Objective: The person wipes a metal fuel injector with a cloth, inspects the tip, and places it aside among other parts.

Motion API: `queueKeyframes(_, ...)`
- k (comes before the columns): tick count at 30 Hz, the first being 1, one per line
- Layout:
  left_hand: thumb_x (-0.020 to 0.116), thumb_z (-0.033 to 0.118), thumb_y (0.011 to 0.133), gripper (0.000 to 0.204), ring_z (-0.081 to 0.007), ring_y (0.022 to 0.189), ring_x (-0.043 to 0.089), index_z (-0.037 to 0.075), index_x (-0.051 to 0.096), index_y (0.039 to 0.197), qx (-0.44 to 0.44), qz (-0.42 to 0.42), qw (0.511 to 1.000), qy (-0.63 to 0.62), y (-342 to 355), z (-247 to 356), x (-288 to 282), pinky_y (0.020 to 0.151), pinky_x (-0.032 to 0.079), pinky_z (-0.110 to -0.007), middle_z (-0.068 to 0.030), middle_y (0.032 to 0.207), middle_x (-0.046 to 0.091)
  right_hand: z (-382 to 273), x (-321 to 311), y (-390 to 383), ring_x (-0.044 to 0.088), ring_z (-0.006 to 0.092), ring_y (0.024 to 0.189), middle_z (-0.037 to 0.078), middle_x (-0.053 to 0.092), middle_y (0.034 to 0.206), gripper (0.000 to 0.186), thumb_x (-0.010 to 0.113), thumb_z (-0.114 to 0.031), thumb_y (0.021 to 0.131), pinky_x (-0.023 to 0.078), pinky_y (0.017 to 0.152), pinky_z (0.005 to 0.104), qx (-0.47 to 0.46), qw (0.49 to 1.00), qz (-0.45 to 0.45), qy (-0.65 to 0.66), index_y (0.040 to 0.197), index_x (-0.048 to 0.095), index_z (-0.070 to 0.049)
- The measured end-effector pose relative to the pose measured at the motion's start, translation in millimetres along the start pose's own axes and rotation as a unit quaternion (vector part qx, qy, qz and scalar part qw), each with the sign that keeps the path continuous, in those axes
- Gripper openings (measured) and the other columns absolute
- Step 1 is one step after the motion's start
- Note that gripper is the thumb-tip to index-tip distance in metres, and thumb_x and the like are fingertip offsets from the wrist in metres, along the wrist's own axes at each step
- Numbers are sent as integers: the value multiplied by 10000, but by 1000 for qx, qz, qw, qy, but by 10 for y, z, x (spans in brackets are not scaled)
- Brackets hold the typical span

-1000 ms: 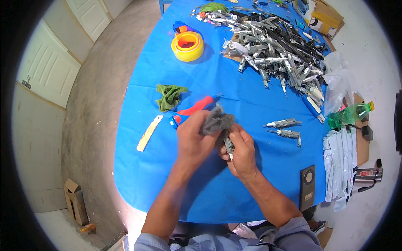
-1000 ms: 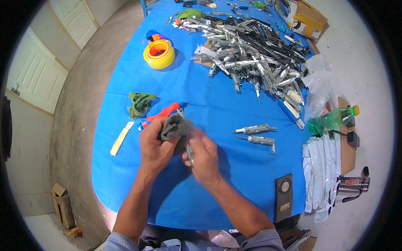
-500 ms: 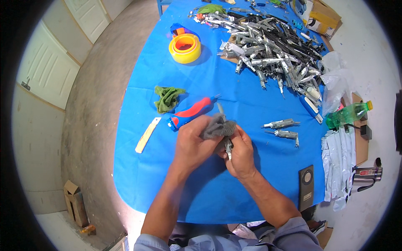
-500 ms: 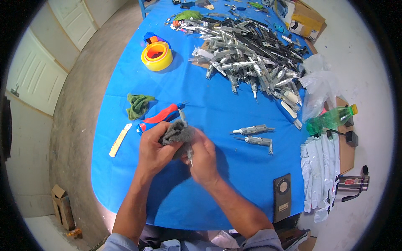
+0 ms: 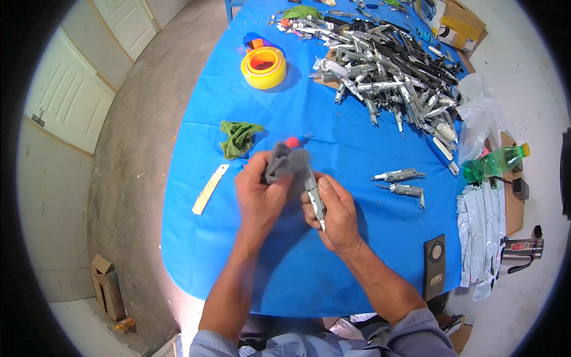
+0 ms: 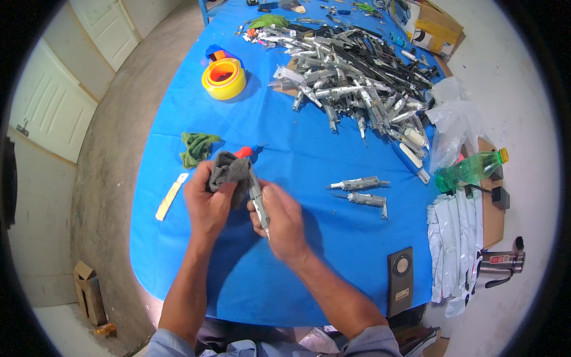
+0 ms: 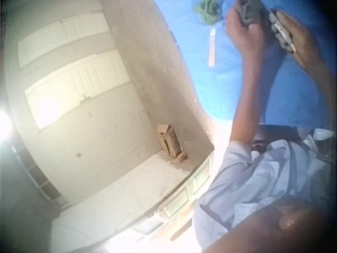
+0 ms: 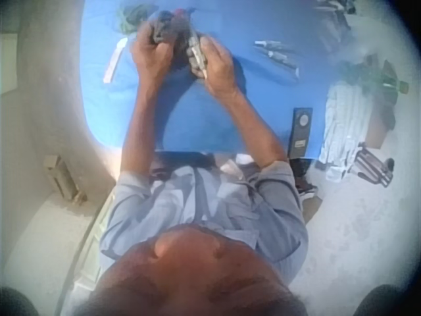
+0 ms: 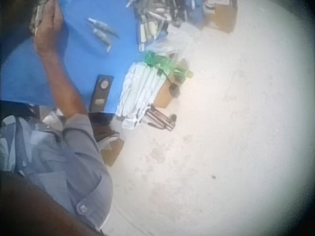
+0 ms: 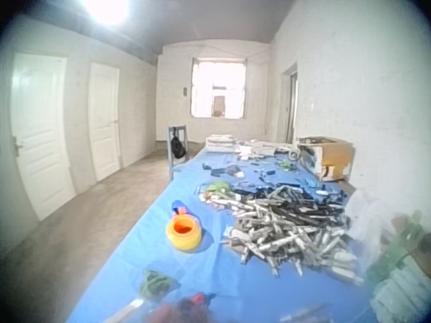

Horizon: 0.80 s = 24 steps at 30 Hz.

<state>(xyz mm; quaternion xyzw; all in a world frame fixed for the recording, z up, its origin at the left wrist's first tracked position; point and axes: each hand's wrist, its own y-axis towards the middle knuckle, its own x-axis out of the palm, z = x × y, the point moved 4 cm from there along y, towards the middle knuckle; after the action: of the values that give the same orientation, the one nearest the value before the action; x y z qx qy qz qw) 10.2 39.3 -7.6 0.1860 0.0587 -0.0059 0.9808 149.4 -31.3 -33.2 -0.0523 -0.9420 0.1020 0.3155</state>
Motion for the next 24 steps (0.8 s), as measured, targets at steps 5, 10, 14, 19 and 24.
queueKeyframes(5, 739, -3, 914, 130, -47, 738, 568, -2, 689, 1034, -50, 9, 998, -47, 43, -32, -89, 644, 491, -257, 14, 839, 668, -35, 30, 6, 523, 57, 635, 42, 614, 921, 458, 447, -293, 1147, 390, 498, 230, -22, 1000, 1, -3, 1448, 547, 37)
queueKeyframes(10, 756, 33, 904, 138, -73, 721, 600, 17, 706, 1031, -14, -35, 999, 19, -33, 25, 20, 637, 499, -270, -12, 796, 674, -8, -8, 12, 516, 62, 608, 28, 602, 861, 425, 476, -293, 1142, 381, 488, 231, -32, 999, 6, -13, 1408, 595, 18)
queueKeyframes(14, 777, 58, 868, 179, -167, 692, 663, 16, 715, 1030, 49, -60, 990, 115, -131, 128, 111, 628, 517, -311, -85, 795, 694, 14, -50, 38, 504, 66, 593, -12, 612, 850, 366, 460, -262, 1156, 349, 460, 250, -13, 999, 43, 19, 1376, 615, -14)
queueKeyframes(19, 782, 80, 854, 212, -232, 707, 693, 15, 723, 1047, 4, -133, 981, 142, -357, 262, 155, 646, 535, -345, -124, 822, 713, 32, -113, 104, 571, 77, 700, 13, 647, 912, 362, 510, -252, 1128, 452, 567, 241, -32, 996, 46, 72, 1371, 641, -17)
queueKeyframes(24, 762, 77, 870, 192, -187, 680, 670, -2, 716, 1039, 54, -143, 971, 183, -628, 453, 151, 644, 534, -338, -110, 794, 699, -14, -48, 95, 609, 86, 804, 29, 671, 988, 374, 542, -241, 1106, 503, 698, 253, -20, 993, 31, 113, 1375, 639, -1)
